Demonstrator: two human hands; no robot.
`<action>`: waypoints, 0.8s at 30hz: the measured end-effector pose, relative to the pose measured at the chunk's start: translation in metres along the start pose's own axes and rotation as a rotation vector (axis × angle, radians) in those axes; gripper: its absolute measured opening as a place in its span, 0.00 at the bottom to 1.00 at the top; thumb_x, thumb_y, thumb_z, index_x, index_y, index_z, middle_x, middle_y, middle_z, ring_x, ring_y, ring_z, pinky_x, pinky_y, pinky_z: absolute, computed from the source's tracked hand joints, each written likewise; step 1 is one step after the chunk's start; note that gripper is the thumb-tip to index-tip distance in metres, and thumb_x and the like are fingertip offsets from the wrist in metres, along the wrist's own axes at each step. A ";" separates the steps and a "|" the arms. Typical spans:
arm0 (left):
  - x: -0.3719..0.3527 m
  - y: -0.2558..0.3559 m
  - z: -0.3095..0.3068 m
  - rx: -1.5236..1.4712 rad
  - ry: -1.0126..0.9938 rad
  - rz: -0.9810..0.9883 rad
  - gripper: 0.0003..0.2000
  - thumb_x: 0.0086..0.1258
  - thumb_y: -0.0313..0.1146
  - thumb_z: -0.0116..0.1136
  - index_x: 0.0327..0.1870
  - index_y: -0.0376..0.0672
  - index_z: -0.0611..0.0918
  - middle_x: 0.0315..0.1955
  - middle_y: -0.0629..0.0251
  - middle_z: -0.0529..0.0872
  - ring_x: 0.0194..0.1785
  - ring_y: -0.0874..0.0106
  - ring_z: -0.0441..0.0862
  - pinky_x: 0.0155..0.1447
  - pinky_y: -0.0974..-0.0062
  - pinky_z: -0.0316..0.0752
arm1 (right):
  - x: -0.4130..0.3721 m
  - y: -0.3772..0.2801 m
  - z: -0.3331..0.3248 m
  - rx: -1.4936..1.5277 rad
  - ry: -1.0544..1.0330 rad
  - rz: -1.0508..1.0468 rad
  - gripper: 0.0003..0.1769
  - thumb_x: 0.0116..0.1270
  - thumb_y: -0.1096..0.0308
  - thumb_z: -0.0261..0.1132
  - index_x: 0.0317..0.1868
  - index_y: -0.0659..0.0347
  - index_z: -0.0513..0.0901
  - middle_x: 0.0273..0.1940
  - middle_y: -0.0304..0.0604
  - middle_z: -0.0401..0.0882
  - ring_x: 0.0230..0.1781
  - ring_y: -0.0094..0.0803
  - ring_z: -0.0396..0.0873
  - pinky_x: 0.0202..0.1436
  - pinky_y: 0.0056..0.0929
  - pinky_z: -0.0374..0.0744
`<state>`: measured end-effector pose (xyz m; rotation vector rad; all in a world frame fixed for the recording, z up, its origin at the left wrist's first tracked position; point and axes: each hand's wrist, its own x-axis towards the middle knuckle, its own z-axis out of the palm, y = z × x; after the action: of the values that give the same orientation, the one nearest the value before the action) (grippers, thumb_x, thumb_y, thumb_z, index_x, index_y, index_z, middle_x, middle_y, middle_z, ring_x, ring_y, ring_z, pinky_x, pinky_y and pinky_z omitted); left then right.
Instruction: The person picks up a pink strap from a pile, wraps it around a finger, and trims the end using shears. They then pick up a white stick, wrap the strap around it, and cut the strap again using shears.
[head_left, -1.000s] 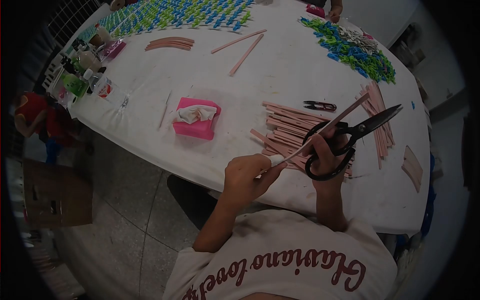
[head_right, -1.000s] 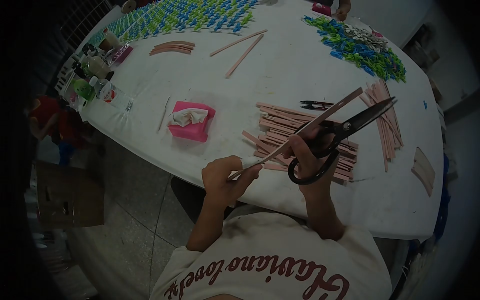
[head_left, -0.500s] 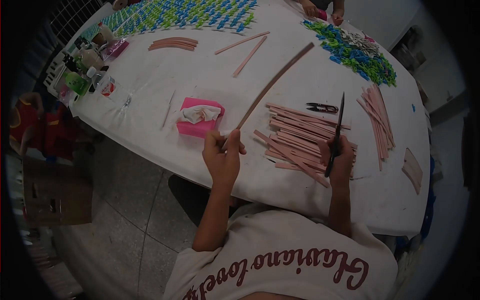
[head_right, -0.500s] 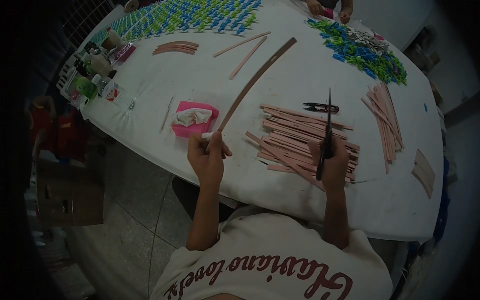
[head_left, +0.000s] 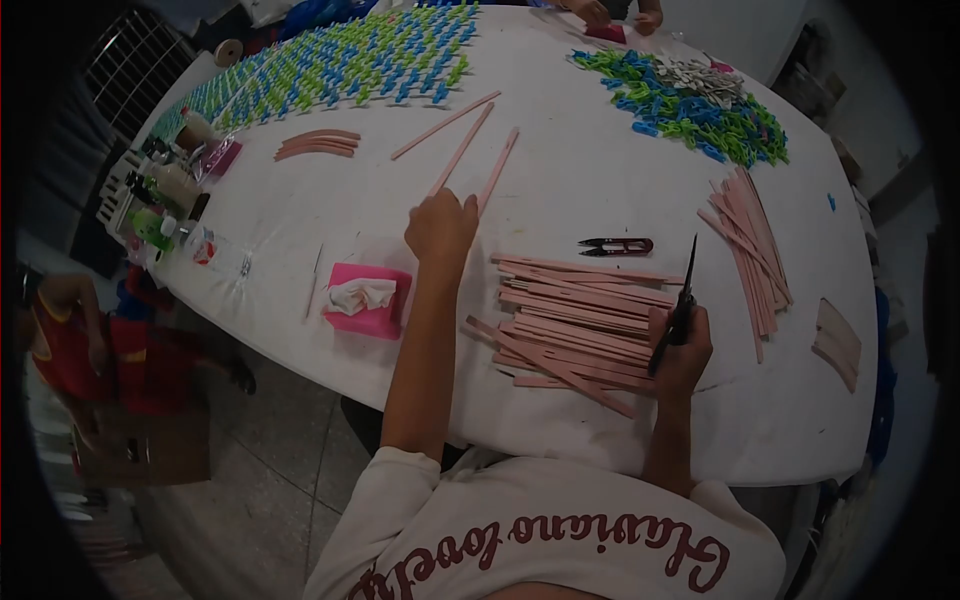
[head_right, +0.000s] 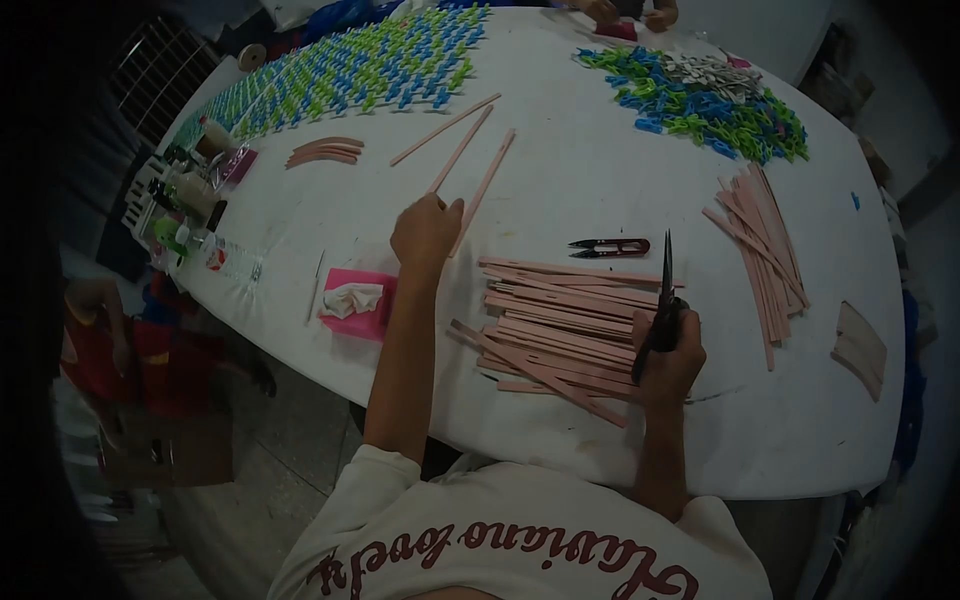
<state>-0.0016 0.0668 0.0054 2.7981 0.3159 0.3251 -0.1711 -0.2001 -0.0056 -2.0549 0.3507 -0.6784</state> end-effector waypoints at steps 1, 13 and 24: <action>0.010 0.005 0.004 0.009 -0.011 0.019 0.13 0.65 0.39 0.58 0.41 0.38 0.80 0.28 0.52 0.84 0.31 0.62 0.82 0.37 0.66 0.77 | 0.001 0.001 -0.001 -0.001 0.013 0.020 0.15 0.60 0.65 0.70 0.32 0.63 0.71 0.25 0.32 0.68 0.26 0.19 0.65 0.33 0.17 0.69; 0.090 -0.013 0.059 -0.239 -0.052 0.066 0.19 0.55 0.24 0.58 0.50 0.34 0.78 0.42 0.47 0.84 0.44 0.59 0.83 0.47 0.67 0.77 | 0.007 0.005 -0.031 0.372 0.191 0.196 0.10 0.57 0.77 0.65 0.30 0.61 0.69 0.24 0.31 0.68 0.19 0.17 0.67 0.24 0.16 0.67; -0.027 0.252 0.054 -1.525 -0.595 0.306 0.16 0.59 0.25 0.61 0.47 0.30 0.76 0.34 0.58 0.82 0.35 0.72 0.81 0.40 0.76 0.78 | 0.006 0.051 -0.103 0.438 0.543 0.128 0.12 0.62 0.72 0.65 0.31 0.61 0.67 0.23 0.33 0.67 0.18 0.18 0.67 0.22 0.18 0.68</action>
<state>0.0320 -0.1888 0.0317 1.2935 -0.3802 -0.1863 -0.2264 -0.3010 -0.0022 -1.4028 0.5789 -1.1230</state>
